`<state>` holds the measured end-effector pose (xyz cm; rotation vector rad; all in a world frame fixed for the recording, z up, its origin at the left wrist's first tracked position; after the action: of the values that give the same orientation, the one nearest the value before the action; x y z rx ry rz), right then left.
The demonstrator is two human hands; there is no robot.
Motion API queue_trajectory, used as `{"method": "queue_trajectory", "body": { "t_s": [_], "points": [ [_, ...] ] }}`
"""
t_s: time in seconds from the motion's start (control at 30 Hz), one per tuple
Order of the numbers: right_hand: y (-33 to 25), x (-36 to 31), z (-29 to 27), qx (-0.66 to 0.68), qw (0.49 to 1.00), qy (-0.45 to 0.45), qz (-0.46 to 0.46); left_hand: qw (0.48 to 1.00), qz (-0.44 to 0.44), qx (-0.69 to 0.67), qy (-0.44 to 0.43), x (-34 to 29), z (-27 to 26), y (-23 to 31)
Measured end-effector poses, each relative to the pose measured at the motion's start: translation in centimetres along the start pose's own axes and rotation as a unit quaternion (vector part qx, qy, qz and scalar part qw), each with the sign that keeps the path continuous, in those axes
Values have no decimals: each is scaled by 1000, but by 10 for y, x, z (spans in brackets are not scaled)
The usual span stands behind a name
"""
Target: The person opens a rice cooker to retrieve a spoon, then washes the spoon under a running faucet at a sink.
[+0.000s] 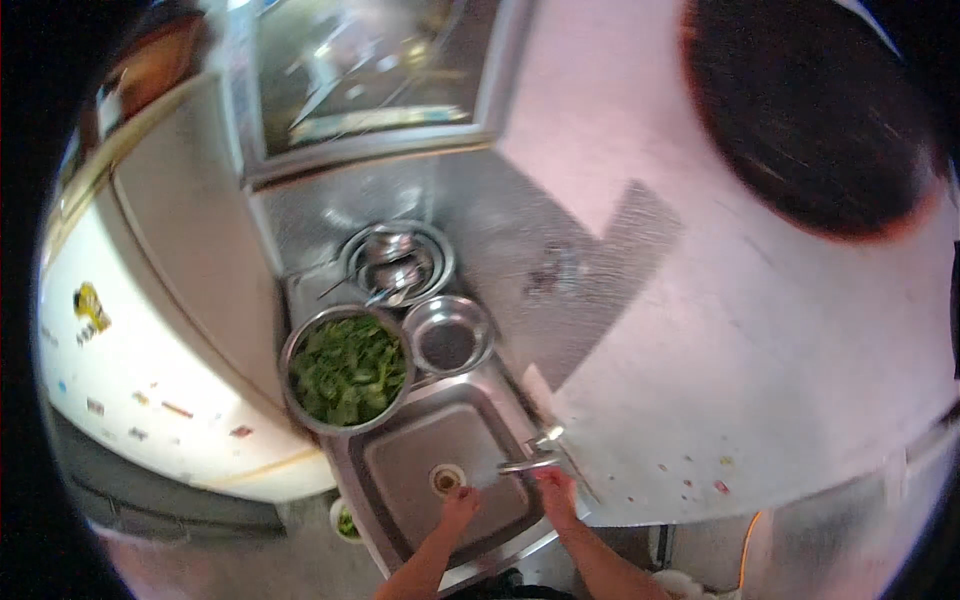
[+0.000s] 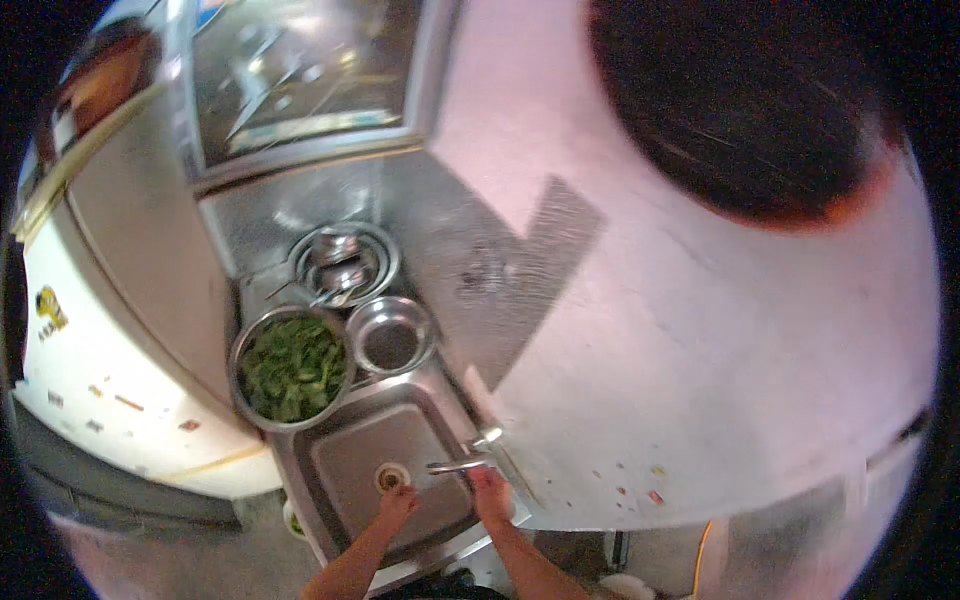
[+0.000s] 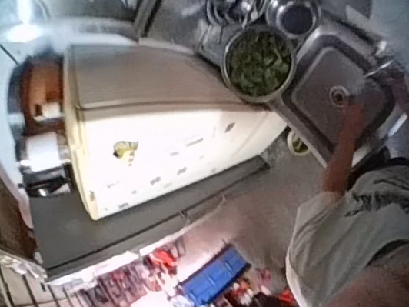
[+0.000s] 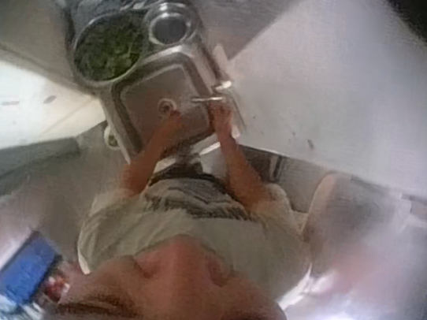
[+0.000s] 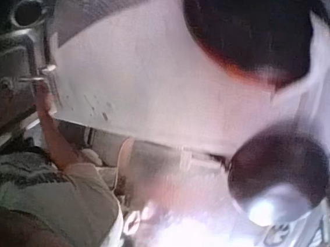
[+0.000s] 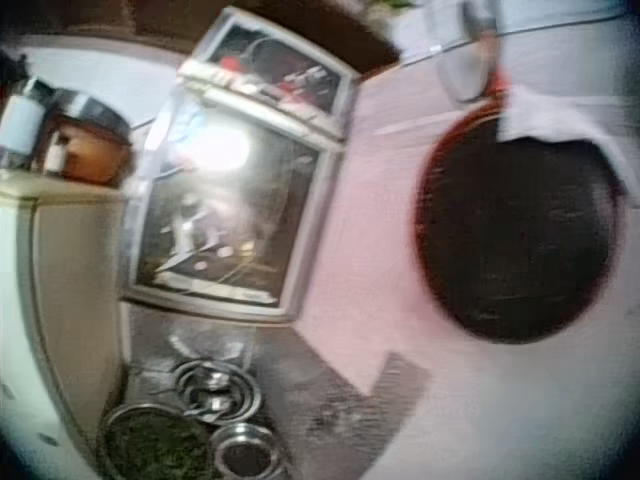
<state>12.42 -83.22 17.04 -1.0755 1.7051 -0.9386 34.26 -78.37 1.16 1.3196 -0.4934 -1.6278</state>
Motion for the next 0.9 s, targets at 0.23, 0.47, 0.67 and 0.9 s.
{"method": "queue_trajectory", "body": {
  "t_s": [0.23, 0.47, 0.67, 0.9],
  "points": [
    [76, -34, 29, -309, 834, -125, -440, 793, 169, 580, -78, -99, 57, 50],
    [30, -112, -7, -206, 930, -254, -170, 493, 246, 830, -86, -98, -18, 3],
    [79, -163, -144, 0, 991, -21, -128, 534, 242, 800, -129, -125, 90, -18],
    [245, -314, -289, -66, 970, 189, 138, 516, 381, 710, -289, -298, 273, -14]
  ]
}}
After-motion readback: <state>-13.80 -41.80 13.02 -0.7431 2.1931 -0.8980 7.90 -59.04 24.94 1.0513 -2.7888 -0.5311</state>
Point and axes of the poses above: each hand's wrist, its own x-axis towards the middle knuckle, its own z-axis out of the palm, y = z × x, the point moved 4 cm from there along x, towards the middle knuckle, and after that the axes turned 5 degrees about z, right-handed, at the moved point
